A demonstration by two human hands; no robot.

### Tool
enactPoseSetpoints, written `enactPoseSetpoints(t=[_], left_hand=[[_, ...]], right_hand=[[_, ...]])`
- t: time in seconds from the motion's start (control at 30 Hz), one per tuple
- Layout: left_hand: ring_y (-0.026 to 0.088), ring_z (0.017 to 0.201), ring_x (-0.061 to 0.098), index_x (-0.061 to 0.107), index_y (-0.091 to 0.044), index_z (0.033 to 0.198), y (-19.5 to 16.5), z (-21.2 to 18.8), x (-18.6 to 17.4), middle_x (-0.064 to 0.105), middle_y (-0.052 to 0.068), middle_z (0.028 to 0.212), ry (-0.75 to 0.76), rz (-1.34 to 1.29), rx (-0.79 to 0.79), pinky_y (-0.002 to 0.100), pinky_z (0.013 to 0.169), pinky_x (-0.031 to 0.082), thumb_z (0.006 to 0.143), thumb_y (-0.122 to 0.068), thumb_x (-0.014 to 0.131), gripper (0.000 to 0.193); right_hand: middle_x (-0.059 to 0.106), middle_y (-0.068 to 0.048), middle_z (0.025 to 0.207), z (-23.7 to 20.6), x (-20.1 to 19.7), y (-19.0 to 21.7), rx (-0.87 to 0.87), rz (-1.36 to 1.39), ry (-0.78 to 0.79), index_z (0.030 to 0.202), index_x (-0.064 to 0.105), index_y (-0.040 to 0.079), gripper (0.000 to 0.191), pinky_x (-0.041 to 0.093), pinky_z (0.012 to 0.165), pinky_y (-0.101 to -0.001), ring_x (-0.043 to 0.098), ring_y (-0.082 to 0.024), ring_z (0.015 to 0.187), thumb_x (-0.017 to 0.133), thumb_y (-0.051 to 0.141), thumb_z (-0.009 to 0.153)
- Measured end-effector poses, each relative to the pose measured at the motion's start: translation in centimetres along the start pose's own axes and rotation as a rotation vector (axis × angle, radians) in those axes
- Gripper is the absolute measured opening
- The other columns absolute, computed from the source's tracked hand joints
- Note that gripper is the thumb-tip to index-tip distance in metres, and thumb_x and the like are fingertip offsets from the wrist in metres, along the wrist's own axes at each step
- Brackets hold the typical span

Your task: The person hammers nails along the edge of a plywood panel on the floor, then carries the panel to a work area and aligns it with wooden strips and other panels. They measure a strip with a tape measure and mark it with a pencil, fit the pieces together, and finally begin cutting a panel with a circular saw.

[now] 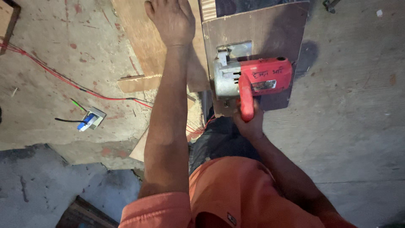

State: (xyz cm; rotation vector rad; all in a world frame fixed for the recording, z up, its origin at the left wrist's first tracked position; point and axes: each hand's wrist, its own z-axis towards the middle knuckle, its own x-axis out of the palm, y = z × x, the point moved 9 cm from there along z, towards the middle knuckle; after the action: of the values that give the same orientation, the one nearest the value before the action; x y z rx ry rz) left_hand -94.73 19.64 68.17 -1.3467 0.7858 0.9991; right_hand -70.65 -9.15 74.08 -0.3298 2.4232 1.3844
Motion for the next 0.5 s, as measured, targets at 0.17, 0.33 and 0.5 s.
enactPoseSetpoints(t=[0.17,0.33,0.5], left_hand=[[0.036,0.115,0.052,0.068,-0.007,0.111,0.0,0.2,0.1,0.065,0.014,0.115,-0.019,0.053,0.019,0.055,0.101,0.033,0.100,-0.026,0.054,0.026],[0.034,0.119,0.051,0.064,-0.006,0.124,0.0,-0.1,0.5,0.061,0.015,0.124,-0.030,0.012,0.044,0.054,0.103,0.033,0.105,-0.025,0.050,0.030],[0.037,0.131,0.047,0.063,-0.009,0.130,0.2,0.0,0.9,0.058,0.017,0.135,-0.025,0.089,0.003,0.057,0.110,0.031,0.106,-0.028,0.050,0.033]], right_hand=[[0.070,-0.010,0.093,0.9,-0.1,0.8,-0.038,-0.066,-0.001,0.110,0.062,0.004,0.033,0.054,0.077,-0.0374,0.069,-0.020,0.085,0.079,0.015,0.084],[0.069,-0.010,0.093,1.5,-0.1,1.6,-0.010,0.055,0.009,0.111,0.060,0.003,0.031,0.055,0.077,-0.0359,0.067,-0.019,0.084,0.076,0.013,0.086],[0.070,-0.009,0.091,2.3,0.0,1.4,0.043,0.040,-0.002,0.110,0.062,0.004,0.028,0.056,0.077,-0.0351,0.069,-0.018,0.083,0.074,0.012,0.086]])
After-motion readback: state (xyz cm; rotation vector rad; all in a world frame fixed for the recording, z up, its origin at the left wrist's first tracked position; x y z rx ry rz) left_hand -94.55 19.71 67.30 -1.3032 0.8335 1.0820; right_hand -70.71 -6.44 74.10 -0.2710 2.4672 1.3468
